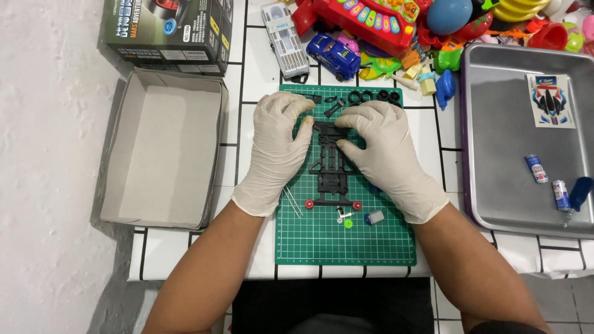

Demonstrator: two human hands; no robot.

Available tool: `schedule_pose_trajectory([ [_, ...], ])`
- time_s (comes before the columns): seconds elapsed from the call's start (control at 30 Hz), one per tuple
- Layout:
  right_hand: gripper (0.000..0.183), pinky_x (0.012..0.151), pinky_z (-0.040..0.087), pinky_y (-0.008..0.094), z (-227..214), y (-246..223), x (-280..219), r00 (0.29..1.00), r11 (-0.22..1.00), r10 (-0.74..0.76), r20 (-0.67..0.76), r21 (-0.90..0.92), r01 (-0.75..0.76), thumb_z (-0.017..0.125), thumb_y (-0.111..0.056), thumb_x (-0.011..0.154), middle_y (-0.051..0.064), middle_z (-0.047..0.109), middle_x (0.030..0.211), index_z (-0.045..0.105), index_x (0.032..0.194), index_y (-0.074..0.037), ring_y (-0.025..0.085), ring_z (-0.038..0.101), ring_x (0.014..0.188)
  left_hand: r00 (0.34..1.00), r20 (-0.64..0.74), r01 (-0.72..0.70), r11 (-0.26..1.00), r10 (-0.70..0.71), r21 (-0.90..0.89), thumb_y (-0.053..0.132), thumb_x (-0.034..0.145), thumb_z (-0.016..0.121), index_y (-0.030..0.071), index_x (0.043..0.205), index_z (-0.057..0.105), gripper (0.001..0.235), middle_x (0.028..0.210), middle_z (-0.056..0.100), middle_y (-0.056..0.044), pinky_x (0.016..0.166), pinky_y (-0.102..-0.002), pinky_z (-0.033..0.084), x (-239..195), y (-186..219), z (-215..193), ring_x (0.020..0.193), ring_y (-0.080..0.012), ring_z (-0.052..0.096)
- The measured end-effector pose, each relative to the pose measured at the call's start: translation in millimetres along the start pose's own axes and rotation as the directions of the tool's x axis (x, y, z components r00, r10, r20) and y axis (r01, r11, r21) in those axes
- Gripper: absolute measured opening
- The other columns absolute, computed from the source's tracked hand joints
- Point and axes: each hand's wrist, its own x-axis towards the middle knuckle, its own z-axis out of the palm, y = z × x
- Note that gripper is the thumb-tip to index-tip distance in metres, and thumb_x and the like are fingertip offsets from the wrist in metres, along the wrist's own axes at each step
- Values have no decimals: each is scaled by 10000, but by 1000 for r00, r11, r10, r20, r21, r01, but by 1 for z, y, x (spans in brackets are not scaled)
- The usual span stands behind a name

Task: The person assembles a toy vehicle chassis on a green cutting mat. They attach red wheels to the black frame, insert a small motor into the center, and connect a blue body part to the assembly. The person handles various small plastic components and fasteners throughout the process.

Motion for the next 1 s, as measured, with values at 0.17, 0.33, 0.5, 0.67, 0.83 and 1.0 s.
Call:
schedule_pose_trajectory([
  [0.17,341,1047,395,469,2,-1,1,1000,1000,-27,-7,16,27,871,-193,804,-8,692,1164,713,1107,-197,247,570,1230,998,57,0,1000,1,-10,154,946,724,178,1172,681,232,1169,579,-25,1179,-541,233,1,9,-4,1279,-265,486],
  [0.33,346,1041,403,475,3,-2,2,999,999,-41,-13,-1,41,866,-173,803,-9,684,1162,715,1112,-204,250,567,1234,984,175,30,999,-33,22,202,900,779,210,1313,619,444,1353,506,-71,1224,-645,145,-1,18,-7,1421,-355,385],
  [0.5,324,1050,393,453,-1,-1,2,996,999,-25,-89,36,28,827,-144,870,-8,674,1183,702,1163,-208,245,563,1252,972,231,38,998,-48,47,233,893,780,209,1382,569,533,1421,464,-91,1231,-666,100,-1,21,-8,1475,-386,324],
  [0.67,331,1022,424,476,-11,-5,7,986,995,-18,-165,92,34,814,-40,864,41,683,1165,712,1153,-163,297,575,1209,969,240,34,997,-49,64,252,880,777,235,1398,560,561,1434,456,-84,1236,-655,83,-1,17,-5,1487,-375,312],
  [0.83,335,1021,435,477,-17,-6,8,979,993,-23,-201,108,46,810,-4,857,44,685,1156,723,1146,-150,303,581,1197,970,239,37,998,-49,54,246,875,779,219,1393,565,561,1430,460,-100,1233,-658,80,-1,18,-5,1485,-386,313],
  [1.0,321,1010,444,488,-17,-6,9,975,993,-26,-220,107,51,808,6,855,58,682,1137,723,1129,-140,321,580,1175,968,246,27,997,-43,67,260,885,759,228,1411,553,566,1431,452,-89,1230,-658,79,-2,13,-2,1487,-382,304],
])
